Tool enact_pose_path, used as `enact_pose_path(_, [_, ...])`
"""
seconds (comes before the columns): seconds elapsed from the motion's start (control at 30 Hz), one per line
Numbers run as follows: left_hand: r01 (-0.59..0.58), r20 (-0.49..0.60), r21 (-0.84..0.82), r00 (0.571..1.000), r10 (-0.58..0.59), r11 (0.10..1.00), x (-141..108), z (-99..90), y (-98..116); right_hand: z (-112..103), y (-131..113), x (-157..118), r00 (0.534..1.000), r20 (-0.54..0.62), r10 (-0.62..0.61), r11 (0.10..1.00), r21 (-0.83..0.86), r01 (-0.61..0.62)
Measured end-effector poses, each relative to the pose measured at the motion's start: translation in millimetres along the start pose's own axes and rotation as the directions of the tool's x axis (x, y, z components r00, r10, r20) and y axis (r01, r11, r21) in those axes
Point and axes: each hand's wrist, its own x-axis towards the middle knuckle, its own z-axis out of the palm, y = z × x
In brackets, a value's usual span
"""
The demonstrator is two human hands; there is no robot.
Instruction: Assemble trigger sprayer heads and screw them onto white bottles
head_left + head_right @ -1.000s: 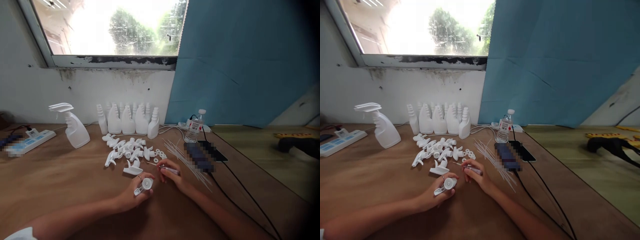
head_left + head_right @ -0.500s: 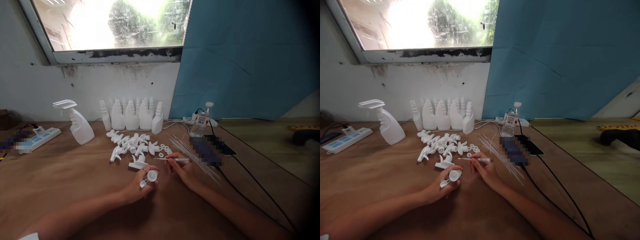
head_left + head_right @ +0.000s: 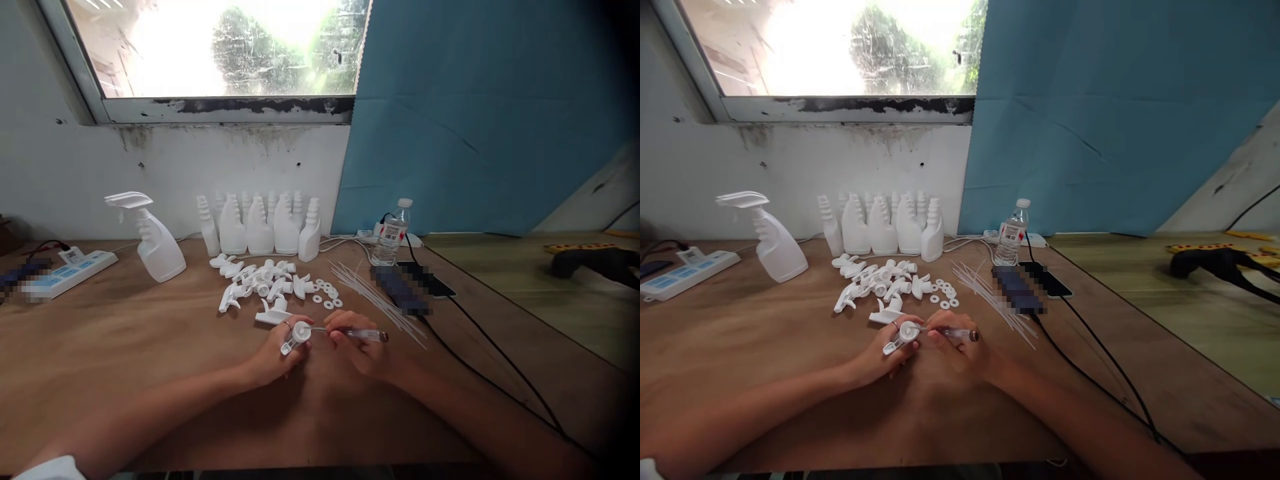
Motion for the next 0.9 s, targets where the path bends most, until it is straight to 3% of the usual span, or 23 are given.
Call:
enact_pose_path(0.17, [-0.023, 0.035, 0.009, 0.999, 0.022, 1.000, -2, -0.9, -2, -3, 3, 0, 0.995, 0.087, -0.038, 0.996, -0.078, 0.045])
enact_pose_path(0.33, [-0.034, 0.017, 0.022, 0.999, 0.034, 0.999, 1, 0.5, -5, -2, 3, 2, 0.951, 0.232, -0.203, 0.949, -0.193, 0.250])
enact_pose_path(0.5, [-0.035, 0.006, 0.011, 0.999, 0.035, 0.999, 2, 2.4, -5, 2, -5, 3, 0.954, 0.259, -0.152, 0.955, -0.210, 0.210])
enact_pose_path(0.6, [-0.026, 0.004, 0.001, 1.000, 0.026, 1.000, 1, 2.4, -5, 3, -9, 3, 0.978, 0.201, -0.059, 0.992, -0.102, 0.080])
enact_pose_path(0.67, [-0.009, 0.023, -0.024, 1.000, 0.010, 1.000, 1, 2.2, -5, 3, -9, 4, 0.983, 0.144, 0.110, 0.994, -0.025, -0.107])
enact_pose_path(0.77, [0.013, 0.046, -0.070, 0.999, -0.010, 0.997, 2, 1.9, -5, 1, -7, 6, 0.939, 0.121, 0.320, 0.936, 0.111, -0.334])
enact_pose_path(0.9, [0.044, 0.059, -0.092, 0.998, -0.039, 0.995, 3, 1.1, -2, 3, -4, 6, 0.907, 0.127, 0.402, 0.858, 0.295, -0.421])
